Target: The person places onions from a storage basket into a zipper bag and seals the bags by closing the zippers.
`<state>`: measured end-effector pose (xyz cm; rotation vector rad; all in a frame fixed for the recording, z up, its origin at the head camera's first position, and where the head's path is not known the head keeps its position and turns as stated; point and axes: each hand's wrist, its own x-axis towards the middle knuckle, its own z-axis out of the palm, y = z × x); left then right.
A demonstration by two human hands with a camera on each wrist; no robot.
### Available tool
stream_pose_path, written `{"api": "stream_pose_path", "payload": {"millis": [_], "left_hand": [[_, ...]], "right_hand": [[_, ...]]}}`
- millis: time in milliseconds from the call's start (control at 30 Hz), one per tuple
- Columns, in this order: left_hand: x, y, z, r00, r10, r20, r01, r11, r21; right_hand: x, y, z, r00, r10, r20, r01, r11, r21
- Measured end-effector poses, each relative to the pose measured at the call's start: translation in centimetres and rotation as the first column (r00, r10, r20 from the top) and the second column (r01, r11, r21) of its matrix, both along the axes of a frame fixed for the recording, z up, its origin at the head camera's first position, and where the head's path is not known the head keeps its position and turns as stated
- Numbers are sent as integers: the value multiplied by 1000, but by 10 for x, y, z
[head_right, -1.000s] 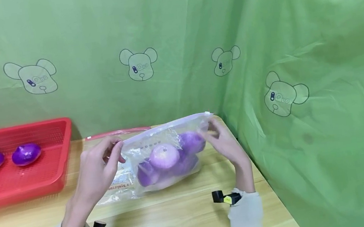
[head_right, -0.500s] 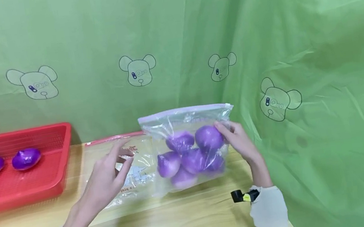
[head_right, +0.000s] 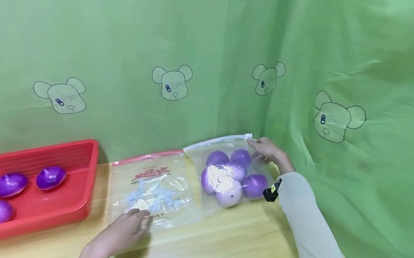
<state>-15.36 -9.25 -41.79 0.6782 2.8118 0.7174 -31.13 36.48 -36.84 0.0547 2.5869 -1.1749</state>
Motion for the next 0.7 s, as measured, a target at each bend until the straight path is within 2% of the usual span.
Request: {"api": "stream_pose_path", "payload": {"millis": [100, 233, 300, 367, 433, 500, 600, 700], "left_hand": [[2, -2, -6, 999, -17, 33, 17, 1000, -4], [3, -4, -6, 999, -19, 31, 19, 1000, -5], [4, -5, -3, 999, -11, 46, 12, 1000, -6], [5, -5, -2, 998, -9, 58, 10, 1000, -9], [6, -4, -2, 998, -4, 64, 5, 1000, -16], [5, -4, -3, 998, -6, 59, 7, 1000, -20], [3, -4, -4, 999, -16, 45, 16, 1000, -17], [3, -6, -4, 999, -19, 44, 20, 1000, -17]], "right_hand": [[7, -16, 6, 996, 19, -82, -3, 981, 192], [20, -62, 23, 966, 103, -236, 6, 908, 419], [27, -93, 31, 940, 175, -292, -30, 896, 443], [31, -126, 35, 905, 275, -325, -120, 897, 425], [34, -158, 32, 877, 367, -311, -237, 893, 383], [35, -188, 24, 865, 427, -264, -329, 879, 345], [32, -226, 4, 883, 438, -171, -352, 856, 379], [27, -254, -21, 919, 384, -84, -299, 822, 484]]}}
